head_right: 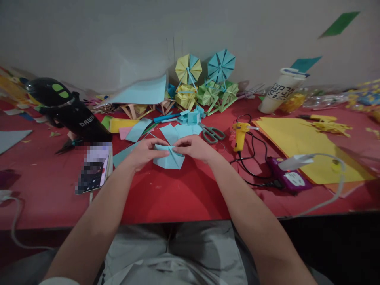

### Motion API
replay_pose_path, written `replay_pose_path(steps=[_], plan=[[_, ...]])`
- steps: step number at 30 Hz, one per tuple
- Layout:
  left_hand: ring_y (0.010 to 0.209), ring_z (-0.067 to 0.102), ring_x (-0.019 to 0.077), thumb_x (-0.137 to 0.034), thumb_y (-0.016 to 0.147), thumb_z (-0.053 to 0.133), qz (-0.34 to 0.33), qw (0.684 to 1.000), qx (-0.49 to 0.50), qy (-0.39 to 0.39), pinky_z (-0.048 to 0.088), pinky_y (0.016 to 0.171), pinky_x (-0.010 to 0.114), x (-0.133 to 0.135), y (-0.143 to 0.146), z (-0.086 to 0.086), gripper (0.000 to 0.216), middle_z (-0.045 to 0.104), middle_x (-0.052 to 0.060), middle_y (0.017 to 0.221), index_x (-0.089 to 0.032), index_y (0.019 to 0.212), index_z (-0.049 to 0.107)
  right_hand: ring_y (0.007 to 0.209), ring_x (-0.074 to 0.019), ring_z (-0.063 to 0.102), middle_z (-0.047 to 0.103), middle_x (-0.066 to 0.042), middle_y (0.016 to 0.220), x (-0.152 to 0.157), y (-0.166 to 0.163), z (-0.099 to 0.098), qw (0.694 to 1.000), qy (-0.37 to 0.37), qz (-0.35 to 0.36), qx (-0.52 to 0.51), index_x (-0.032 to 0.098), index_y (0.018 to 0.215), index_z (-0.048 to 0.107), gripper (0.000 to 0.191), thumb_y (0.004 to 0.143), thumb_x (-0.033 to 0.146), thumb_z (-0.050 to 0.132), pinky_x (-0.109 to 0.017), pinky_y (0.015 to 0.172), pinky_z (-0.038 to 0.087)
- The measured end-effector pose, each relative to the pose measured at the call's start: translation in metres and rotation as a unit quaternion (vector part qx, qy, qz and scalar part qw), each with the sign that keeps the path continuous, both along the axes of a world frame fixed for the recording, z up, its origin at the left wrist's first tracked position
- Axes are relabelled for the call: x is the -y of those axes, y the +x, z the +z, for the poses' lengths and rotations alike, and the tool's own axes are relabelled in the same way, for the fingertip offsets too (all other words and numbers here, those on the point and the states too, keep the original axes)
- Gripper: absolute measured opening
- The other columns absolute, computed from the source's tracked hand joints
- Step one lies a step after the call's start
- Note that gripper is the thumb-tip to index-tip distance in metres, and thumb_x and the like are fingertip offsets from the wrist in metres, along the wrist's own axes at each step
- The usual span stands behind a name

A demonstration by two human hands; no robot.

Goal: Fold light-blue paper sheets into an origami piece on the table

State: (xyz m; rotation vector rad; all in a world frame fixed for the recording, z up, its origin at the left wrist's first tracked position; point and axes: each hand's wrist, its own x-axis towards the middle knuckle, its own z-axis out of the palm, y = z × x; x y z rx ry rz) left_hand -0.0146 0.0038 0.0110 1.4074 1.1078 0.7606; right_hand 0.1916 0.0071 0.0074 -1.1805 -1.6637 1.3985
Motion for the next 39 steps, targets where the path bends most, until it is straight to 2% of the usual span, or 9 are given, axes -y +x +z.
replay_pose_path(steps=[7, 16, 23, 28, 32, 35, 39], plan=[[0.075, 0.057, 0.0136, -0.034, 0.058, 0.084, -0.005, 1.000, 0.027, 0.002, 0.043, 0.070, 0.028, -0.001, 0.002, -0.002, 0.033, 0.065, 0.002, 0.080, -0.016, 0.082, 0.071, 0.060, -0.0101, 0.047, 0.064, -0.003, 0.067, 0.002, -0.001, 0.003, 1.000, 0.011, -0.004, 0.028, 0.013, 0.079, 0.076, 0.040, 0.060, 0.047, 0.080, -0.027, 0.058, 0.039], [0.076, 0.059, 0.0150, -0.034, 0.059, 0.083, -0.007, 0.999, 0.033, 0.007, 0.045, 0.073, 0.029, -0.001, 0.001, -0.002, 0.029, 0.068, 0.003, 0.080, -0.017, 0.081, 0.074, 0.056, -0.0102, 0.049, 0.064, -0.001, 0.061, 0.002, 0.000, 0.002, 1.000, 0.019, -0.003, 0.021, 0.015, 0.077, 0.077, 0.034, 0.060, 0.044, 0.081, -0.027, 0.053, 0.040], [0.077, 0.061, 0.0162, -0.037, 0.065, 0.079, -0.004, 0.999, 0.016, 0.029, 0.046, 0.074, 0.030, -0.002, 0.001, -0.005, 0.022, 0.072, 0.004, 0.080, -0.019, 0.077, 0.076, 0.059, -0.0114, 0.053, 0.068, -0.003, 0.067, 0.002, 0.001, -0.001, 0.999, 0.028, -0.001, 0.030, 0.015, 0.078, 0.076, 0.034, 0.060, 0.044, 0.082, -0.027, 0.056, 0.043], [0.077, 0.061, 0.0164, -0.035, 0.065, 0.079, 0.020, 0.999, 0.007, 0.040, 0.046, 0.076, 0.030, -0.004, 0.001, -0.007, 0.020, 0.072, 0.004, 0.078, -0.019, 0.077, 0.077, 0.064, -0.0129, 0.057, 0.067, -0.003, 0.070, 0.001, -0.001, -0.003, 0.999, 0.035, -0.015, 0.006, 0.015, 0.080, 0.069, 0.039, 0.059, 0.046, 0.083, -0.028, 0.059, 0.045], [0.079, 0.061, 0.0167, -0.034, 0.064, 0.080, 0.067, 0.997, 0.023, 0.031, 0.046, 0.078, 0.030, -0.005, 0.003, -0.009, 0.020, 0.072, 0.004, 0.079, -0.019, 0.075, 0.076, 0.067, -0.0125, 0.056, 0.061, -0.001, 0.071, 0.001, -0.003, -0.002, 0.995, 0.086, -0.047, -0.030, 0.018, 0.079, 0.058, 0.040, 0.065, 0.049, 0.079, -0.027, 0.061, 0.045], [0.082, 0.062, 0.0172, -0.035, 0.063, 0.081, 0.097, 0.993, 0.046, 0.037, 0.047, 0.081, 0.031, -0.007, 0.003, -0.011, 0.021, 0.073, 0.005, 0.081, -0.019, 0.075, 0.076, 0.070, -0.0130, 0.055, 0.063, -0.002, 0.076, 0.002, -0.005, 0.000, 0.990, 0.133, -0.037, -0.012, 0.018, 0.076, 0.060, 0.037, 0.071, 0.052, 0.074, -0.029, 0.066, 0.046], [0.085, 0.063, 0.0175, -0.037, 0.063, 0.081, 0.109, 0.991, 0.064, 0.038, 0.047, 0.084, 0.031, -0.008, 0.002, -0.012, 0.023, 0.073, 0.005, 0.085, -0.019, 0.077, 0.076, 0.070, -0.0138, 0.056, 0.067, -0.004, 0.082, 0.004, -0.008, -0.002, 0.988, 0.150, -0.028, 0.024, 0.018, 0.078, 0.066, 0.035, 0.069, 0.050, 0.076, -0.028, 0.064, 0.045]])
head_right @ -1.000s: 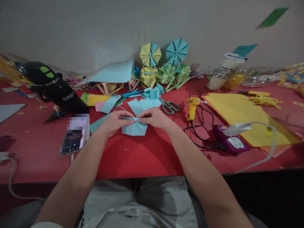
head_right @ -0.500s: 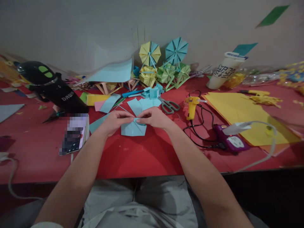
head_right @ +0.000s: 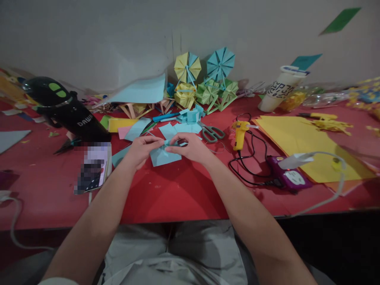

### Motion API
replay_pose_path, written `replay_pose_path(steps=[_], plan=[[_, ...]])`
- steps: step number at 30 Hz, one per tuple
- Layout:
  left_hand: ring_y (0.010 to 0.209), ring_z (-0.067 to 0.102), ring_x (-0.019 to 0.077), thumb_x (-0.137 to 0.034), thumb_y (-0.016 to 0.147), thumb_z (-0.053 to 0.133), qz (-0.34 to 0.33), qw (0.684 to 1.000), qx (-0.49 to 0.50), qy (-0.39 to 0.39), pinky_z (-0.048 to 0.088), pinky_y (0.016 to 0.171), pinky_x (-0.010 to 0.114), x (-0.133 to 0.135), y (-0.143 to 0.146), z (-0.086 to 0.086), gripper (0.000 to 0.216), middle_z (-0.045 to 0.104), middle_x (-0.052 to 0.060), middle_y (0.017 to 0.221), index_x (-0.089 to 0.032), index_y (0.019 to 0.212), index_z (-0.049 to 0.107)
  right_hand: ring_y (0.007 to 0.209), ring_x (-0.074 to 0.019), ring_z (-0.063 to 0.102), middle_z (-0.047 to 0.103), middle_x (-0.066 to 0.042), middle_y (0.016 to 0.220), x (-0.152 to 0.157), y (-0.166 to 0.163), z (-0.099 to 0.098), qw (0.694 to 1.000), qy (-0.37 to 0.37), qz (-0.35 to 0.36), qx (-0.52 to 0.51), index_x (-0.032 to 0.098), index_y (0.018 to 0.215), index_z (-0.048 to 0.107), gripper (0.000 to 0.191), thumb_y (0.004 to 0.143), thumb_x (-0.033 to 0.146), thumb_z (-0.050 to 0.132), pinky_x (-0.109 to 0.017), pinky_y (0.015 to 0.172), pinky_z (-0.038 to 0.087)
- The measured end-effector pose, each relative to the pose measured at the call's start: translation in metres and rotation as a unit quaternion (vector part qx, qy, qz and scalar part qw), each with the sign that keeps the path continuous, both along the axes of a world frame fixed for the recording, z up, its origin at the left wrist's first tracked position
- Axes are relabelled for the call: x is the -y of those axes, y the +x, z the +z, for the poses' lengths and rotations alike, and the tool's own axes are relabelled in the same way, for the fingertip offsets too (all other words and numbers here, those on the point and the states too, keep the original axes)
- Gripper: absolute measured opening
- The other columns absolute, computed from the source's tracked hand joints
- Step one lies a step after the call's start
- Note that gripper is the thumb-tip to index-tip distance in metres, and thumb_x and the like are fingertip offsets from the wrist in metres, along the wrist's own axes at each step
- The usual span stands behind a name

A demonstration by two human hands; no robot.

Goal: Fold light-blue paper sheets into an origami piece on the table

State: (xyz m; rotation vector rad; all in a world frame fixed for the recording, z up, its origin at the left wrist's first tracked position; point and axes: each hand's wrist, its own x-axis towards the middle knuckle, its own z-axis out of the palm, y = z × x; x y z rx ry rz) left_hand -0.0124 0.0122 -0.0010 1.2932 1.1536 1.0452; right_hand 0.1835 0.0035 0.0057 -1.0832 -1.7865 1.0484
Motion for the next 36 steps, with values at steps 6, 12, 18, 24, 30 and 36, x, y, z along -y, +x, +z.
replay_pose_path(steps=[6, 12, 18, 24, 30, 36], plan=[[0.081, 0.061, 0.0157, -0.038, 0.064, 0.080, -0.005, 1.000, -0.004, 0.010, 0.046, 0.080, 0.030, -0.001, 0.000, -0.003, 0.026, 0.072, 0.005, 0.084, -0.018, 0.080, 0.076, 0.061, -0.0118, 0.047, 0.062, -0.002, 0.069, -0.004, -0.001, -0.008, 0.999, 0.009, -0.022, 0.021, 0.017, 0.077, 0.068, 0.035, 0.077, 0.051, 0.067, -0.028, 0.058, 0.039], [0.079, 0.061, 0.0151, -0.036, 0.065, 0.080, 0.004, 1.000, -0.005, 0.021, 0.046, 0.077, 0.029, -0.001, 0.001, -0.003, 0.023, 0.072, 0.004, 0.080, -0.018, 0.078, 0.076, 0.063, -0.0119, 0.049, 0.060, -0.001, 0.071, -0.005, -0.003, -0.011, 0.999, -0.014, -0.029, -0.026, 0.018, 0.080, 0.060, 0.033, 0.071, 0.047, 0.074, -0.028, 0.059, 0.040], [0.078, 0.061, 0.0166, -0.035, 0.065, 0.079, 0.047, 0.997, -0.023, 0.051, 0.047, 0.076, 0.030, -0.002, 0.003, -0.003, 0.022, 0.073, 0.004, 0.080, -0.018, 0.078, 0.076, 0.057, -0.0092, 0.048, 0.055, 0.004, 0.066, -0.005, -0.009, -0.009, 0.991, -0.046, -0.070, -0.102, 0.021, 0.088, 0.051, 0.050, 0.059, 0.046, 0.083, -0.025, 0.055, 0.039], [0.079, 0.062, 0.0163, -0.033, 0.065, 0.077, 0.101, 0.990, -0.011, 0.099, 0.048, 0.075, 0.029, -0.003, 0.002, 0.002, 0.027, 0.071, 0.004, 0.081, -0.018, 0.087, 0.074, 0.065, -0.0137, 0.058, 0.063, -0.001, 0.069, -0.006, -0.004, -0.008, 0.978, -0.122, -0.093, -0.138, 0.017, 0.094, 0.063, 0.049, 0.061, 0.048, 0.081, -0.030, 0.064, 0.049], [0.064, 0.054, 0.0113, -0.028, 0.064, 0.075, 0.093, 0.992, 0.014, 0.083, 0.046, 0.069, 0.027, -0.003, 0.003, 0.005, 0.032, 0.061, -0.002, 0.065, -0.017, 0.095, 0.073, 0.063, -0.0138, 0.057, 0.064, -0.003, 0.069, -0.009, 0.000, -0.008, 0.977, -0.101, -0.111, -0.151, 0.018, 0.077, 0.067, 0.042, 0.056, 0.051, 0.082, -0.032, 0.064, 0.051], [0.071, 0.057, 0.0148, -0.027, 0.064, 0.072, 0.031, 0.998, -0.041, 0.038, 0.045, 0.070, 0.029, -0.004, 0.002, 0.002, 0.028, 0.064, 0.002, 0.072, -0.017, 0.090, 0.075, 0.060, -0.0132, 0.052, 0.063, -0.003, 0.068, -0.012, 0.001, -0.012, 0.991, 0.002, -0.113, -0.074, 0.017, 0.076, 0.065, 0.032, 0.070, 0.048, 0.071, -0.030, 0.060, 0.045]])
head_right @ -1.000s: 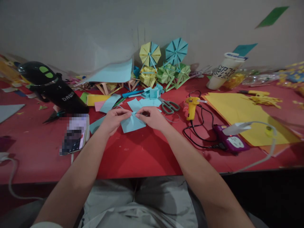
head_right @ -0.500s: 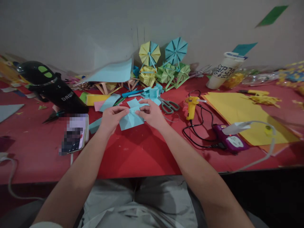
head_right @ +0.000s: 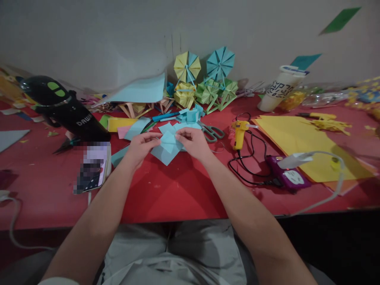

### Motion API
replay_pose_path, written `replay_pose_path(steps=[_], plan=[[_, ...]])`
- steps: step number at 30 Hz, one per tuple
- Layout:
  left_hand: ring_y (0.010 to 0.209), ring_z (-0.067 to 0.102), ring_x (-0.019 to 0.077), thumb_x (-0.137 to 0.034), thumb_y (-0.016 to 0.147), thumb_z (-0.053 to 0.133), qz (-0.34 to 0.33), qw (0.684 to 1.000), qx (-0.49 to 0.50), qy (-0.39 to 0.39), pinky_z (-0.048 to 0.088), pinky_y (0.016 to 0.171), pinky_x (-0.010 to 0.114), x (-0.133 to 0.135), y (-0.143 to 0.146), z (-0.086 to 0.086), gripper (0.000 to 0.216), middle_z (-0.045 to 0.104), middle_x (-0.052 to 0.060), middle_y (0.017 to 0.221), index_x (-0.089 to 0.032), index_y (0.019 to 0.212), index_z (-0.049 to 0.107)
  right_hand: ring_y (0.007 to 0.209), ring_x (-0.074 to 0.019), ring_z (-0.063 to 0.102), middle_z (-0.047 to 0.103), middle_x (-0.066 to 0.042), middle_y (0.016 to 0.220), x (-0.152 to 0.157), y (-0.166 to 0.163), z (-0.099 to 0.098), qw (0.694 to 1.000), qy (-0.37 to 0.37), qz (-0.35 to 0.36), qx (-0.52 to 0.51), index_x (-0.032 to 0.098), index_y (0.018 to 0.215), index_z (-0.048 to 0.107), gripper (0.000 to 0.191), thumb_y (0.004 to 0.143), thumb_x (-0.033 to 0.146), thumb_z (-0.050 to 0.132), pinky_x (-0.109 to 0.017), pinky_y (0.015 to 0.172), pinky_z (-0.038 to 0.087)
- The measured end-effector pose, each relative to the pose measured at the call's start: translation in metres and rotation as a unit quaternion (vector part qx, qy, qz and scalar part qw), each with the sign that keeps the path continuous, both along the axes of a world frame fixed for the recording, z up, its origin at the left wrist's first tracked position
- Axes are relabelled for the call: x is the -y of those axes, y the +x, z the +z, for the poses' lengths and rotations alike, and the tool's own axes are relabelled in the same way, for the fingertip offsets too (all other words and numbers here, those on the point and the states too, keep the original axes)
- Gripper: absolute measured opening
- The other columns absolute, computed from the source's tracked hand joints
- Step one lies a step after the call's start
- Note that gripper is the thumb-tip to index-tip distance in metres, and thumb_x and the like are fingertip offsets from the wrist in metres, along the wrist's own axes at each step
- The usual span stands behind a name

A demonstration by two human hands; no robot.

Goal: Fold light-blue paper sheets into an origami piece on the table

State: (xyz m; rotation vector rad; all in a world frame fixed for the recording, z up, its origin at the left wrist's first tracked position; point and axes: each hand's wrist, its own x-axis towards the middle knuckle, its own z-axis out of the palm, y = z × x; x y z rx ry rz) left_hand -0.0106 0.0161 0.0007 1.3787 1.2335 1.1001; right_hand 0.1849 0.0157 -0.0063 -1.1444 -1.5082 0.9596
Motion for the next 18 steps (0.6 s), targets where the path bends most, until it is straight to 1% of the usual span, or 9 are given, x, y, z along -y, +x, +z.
replay_pose_path(steps=[5, 7, 9, 12, 14, 16, 18], plan=[[0.066, 0.056, 0.0137, -0.018, 0.064, 0.064, -0.018, 0.997, -0.069, 0.017, 0.043, 0.064, 0.027, 0.005, 0.004, 0.001, 0.027, 0.064, 0.001, 0.070, -0.016, 0.090, 0.073, 0.066, -0.0157, 0.056, 0.067, -0.006, 0.075, 0.004, -0.001, 0.001, 0.995, 0.050, 0.026, 0.084, 0.017, 0.078, 0.064, 0.021, 0.080, 0.038, 0.062, -0.031, 0.063, 0.045], [0.066, 0.058, 0.0142, -0.022, 0.065, 0.067, -0.028, 0.997, -0.070, 0.009, 0.044, 0.062, 0.026, 0.008, 0.006, 0.003, 0.024, 0.065, 0.001, 0.070, -0.015, 0.088, 0.071, 0.067, -0.0157, 0.057, 0.067, -0.006, 0.075, 0.005, -0.002, 0.001, 0.992, 0.068, 0.025, 0.106, 0.017, 0.078, 0.065, 0.020, 0.082, 0.035, 0.059, -0.030, 0.064, 0.044], [0.068, 0.061, 0.0157, -0.027, 0.065, 0.072, -0.054, 0.997, -0.049, -0.011, 0.046, 0.063, 0.027, 0.010, 0.007, 0.004, 0.027, 0.069, 0.003, 0.074, -0.015, 0.089, 0.070, 0.067, -0.0155, 0.058, 0.068, -0.005, 0.075, 0.006, -0.003, 0.001, 0.990, 0.081, 0.028, 0.116, 0.016, 0.079, 0.066, 0.019, 0.082, 0.033, 0.059, -0.030, 0.065, 0.044], [0.070, 0.064, 0.0169, -0.033, 0.063, 0.078, -0.084, 0.996, -0.002, -0.042, 0.050, 0.064, 0.029, 0.012, 0.007, 0.004, 0.035, 0.072, 0.005, 0.081, -0.016, 0.092, 0.070, 0.069, -0.0158, 0.060, 0.070, -0.005, 0.076, 0.006, -0.005, 0.001, 0.989, 0.088, 0.026, 0.113, 0.016, 0.080, 0.067, 0.017, 0.082, 0.031, 0.060, -0.030, 0.066, 0.046], [0.069, 0.065, 0.0169, -0.034, 0.063, 0.079, -0.078, 0.996, 0.009, -0.048, 0.051, 0.064, 0.029, 0.011, 0.006, 0.003, 0.035, 0.072, 0.005, 0.081, -0.016, 0.092, 0.070, 0.070, -0.0165, 0.061, 0.070, -0.006, 0.077, 0.006, -0.005, 0.002, 0.990, 0.089, 0.018, 0.104, 0.016, 0.079, 0.067, 0.017, 0.081, 0.032, 0.062, -0.030, 0.067, 0.047], [0.070, 0.065, 0.0172, -0.034, 0.063, 0.080, -0.068, 0.997, 0.004, -0.035, 0.051, 0.065, 0.029, 0.010, 0.005, 0.002, 0.033, 0.073, 0.006, 0.081, -0.016, 0.089, 0.071, 0.071, -0.0170, 0.062, 0.071, -0.006, 0.078, 0.006, -0.005, 0.002, 0.994, 0.076, 0.013, 0.075, 0.016, 0.080, 0.068, 0.020, 0.080, 0.036, 0.065, -0.031, 0.067, 0.049], [0.072, 0.066, 0.0179, -0.034, 0.064, 0.079, -0.066, 0.998, -0.002, -0.008, 0.052, 0.067, 0.029, 0.008, 0.005, 0.001, 0.032, 0.073, 0.006, 0.083, -0.015, 0.088, 0.071, 0.069, -0.0171, 0.063, 0.071, -0.007, 0.078, 0.005, -0.004, 0.002, 0.999, 0.035, 0.025, 0.029, 0.015, 0.083, 0.069, 0.029, 0.075, 0.043, 0.071, -0.031, 0.065, 0.050]])
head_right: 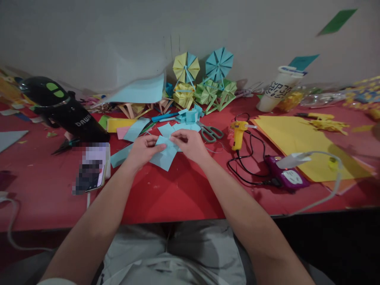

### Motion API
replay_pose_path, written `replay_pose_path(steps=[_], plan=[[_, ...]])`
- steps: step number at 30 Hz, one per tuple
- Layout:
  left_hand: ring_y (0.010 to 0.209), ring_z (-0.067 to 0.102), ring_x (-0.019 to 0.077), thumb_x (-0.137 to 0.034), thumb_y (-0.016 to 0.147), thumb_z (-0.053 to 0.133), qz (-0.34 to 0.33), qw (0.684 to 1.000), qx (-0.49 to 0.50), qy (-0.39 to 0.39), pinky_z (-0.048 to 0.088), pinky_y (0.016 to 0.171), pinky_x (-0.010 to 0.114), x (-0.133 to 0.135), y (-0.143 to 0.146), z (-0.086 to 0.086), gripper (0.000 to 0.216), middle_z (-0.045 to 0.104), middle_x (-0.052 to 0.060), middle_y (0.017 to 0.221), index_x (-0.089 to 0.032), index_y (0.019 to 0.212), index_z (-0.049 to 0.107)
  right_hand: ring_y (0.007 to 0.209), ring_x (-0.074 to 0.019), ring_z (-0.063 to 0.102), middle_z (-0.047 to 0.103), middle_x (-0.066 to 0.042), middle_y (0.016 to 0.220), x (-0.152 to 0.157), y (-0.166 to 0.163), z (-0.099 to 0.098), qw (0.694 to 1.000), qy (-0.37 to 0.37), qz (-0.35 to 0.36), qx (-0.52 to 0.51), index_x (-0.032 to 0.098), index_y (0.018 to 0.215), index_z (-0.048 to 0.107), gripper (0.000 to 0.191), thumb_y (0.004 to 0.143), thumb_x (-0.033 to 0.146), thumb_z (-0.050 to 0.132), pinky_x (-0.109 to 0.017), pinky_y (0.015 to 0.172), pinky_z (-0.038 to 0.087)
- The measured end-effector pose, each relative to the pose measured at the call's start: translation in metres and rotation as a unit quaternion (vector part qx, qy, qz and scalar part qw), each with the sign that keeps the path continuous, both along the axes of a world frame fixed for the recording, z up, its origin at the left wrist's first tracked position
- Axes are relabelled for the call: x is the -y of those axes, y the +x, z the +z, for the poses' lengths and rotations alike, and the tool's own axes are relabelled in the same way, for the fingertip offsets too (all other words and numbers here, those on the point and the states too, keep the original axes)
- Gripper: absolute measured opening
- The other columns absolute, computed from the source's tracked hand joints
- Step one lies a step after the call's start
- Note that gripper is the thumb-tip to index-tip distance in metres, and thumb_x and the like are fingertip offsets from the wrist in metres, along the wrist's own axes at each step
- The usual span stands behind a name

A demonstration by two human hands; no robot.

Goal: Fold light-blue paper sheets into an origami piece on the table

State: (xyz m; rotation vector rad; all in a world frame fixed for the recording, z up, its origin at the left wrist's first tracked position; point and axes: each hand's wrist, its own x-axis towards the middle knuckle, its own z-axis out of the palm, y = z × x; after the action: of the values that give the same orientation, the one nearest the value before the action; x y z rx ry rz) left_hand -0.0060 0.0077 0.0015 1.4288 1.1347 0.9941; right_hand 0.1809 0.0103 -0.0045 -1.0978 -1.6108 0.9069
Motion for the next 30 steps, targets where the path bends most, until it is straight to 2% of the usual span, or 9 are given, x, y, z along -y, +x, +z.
replay_pose_path(steps=[3, 7, 13, 17, 20, 25, 30], plan=[[0.074, 0.066, 0.0181, -0.035, 0.065, 0.079, -0.006, 0.999, 0.004, 0.048, 0.052, 0.068, 0.029, -0.001, 0.000, -0.001, 0.031, 0.073, 0.006, 0.084, -0.015, 0.087, 0.070, 0.066, -0.0162, 0.063, 0.071, -0.006, 0.076, 0.000, 0.003, 0.000, 0.995, -0.075, 0.045, -0.041, 0.015, 0.083, 0.071, 0.040, 0.064, 0.050, 0.079, -0.029, 0.061, 0.051], [0.069, 0.064, 0.0160, -0.034, 0.067, 0.077, 0.005, 0.995, -0.014, 0.102, 0.050, 0.063, 0.026, -0.001, 0.001, 0.000, 0.024, 0.072, 0.004, 0.076, -0.015, 0.080, 0.068, 0.058, -0.0121, 0.057, 0.066, -0.002, 0.065, 0.001, 0.004, 0.003, 0.994, -0.087, 0.052, -0.040, 0.015, 0.072, 0.069, 0.041, 0.059, 0.051, 0.083, -0.025, 0.053, 0.046], [0.073, 0.066, 0.0166, -0.036, 0.065, 0.079, -0.032, 0.997, 0.011, 0.073, 0.051, 0.065, 0.026, 0.000, 0.000, 0.003, 0.031, 0.073, 0.005, 0.084, -0.015, 0.086, 0.068, 0.055, -0.0103, 0.055, 0.064, -0.002, 0.061, 0.004, 0.002, 0.010, 0.990, -0.118, 0.056, -0.048, 0.014, 0.069, 0.069, 0.040, 0.055, 0.048, 0.085, -0.024, 0.052, 0.046], [0.072, 0.066, 0.0168, -0.036, 0.063, 0.081, -0.014, 0.997, -0.004, 0.075, 0.052, 0.067, 0.028, 0.000, -0.002, 0.005, 0.031, 0.073, 0.005, 0.082, -0.015, 0.082, 0.068, 0.060, -0.0115, 0.059, 0.065, -0.001, 0.064, 0.004, 0.003, 0.011, 0.983, -0.157, 0.072, -0.066, 0.015, 0.075, 0.071, 0.041, 0.057, 0.050, 0.084, -0.027, 0.060, 0.054], [0.074, 0.067, 0.0186, -0.038, 0.063, 0.081, -0.009, 0.998, -0.010, 0.059, 0.053, 0.068, 0.029, -0.001, -0.004, 0.006, 0.033, 0.074, 0.006, 0.083, -0.015, 0.085, 0.069, 0.063, -0.0132, 0.062, 0.066, -0.001, 0.065, 0.004, 0.005, 0.012, 0.983, -0.157, 0.072, -0.066, 0.016, 0.076, 0.071, 0.042, 0.059, 0.053, 0.082, -0.029, 0.064, 0.057], [0.076, 0.068, 0.0217, -0.040, 0.062, 0.081, 0.011, 0.999, -0.011, 0.036, 0.054, 0.065, 0.031, -0.003, -0.007, 0.004, 0.034, 0.074, 0.007, 0.082, -0.016, 0.085, 0.070, 0.063, -0.0148, 0.065, 0.069, -0.003, 0.067, 0.003, 0.009, 0.013, 0.986, -0.145, 0.052, -0.069, 0.015, 0.075, 0.071, 0.045, 0.056, 0.054, 0.084, -0.030, 0.065, 0.058], [0.071, 0.066, 0.0209, -0.037, 0.062, 0.081, 0.039, 0.997, -0.036, 0.055, 0.053, 0.060, 0.030, -0.004, -0.007, 0.002, 0.028, 0.072, 0.005, 0.073, -0.017, 0.078, 0.069, 0.059, -0.0137, 0.065, 0.067, -0.002, 0.062, 0.002, 0.010, 0.014, 0.982, -0.169, 0.037, -0.071, 0.014, 0.072, 0.070, 0.044, 0.054, 0.051, 0.086, -0.029, 0.064, 0.059]])
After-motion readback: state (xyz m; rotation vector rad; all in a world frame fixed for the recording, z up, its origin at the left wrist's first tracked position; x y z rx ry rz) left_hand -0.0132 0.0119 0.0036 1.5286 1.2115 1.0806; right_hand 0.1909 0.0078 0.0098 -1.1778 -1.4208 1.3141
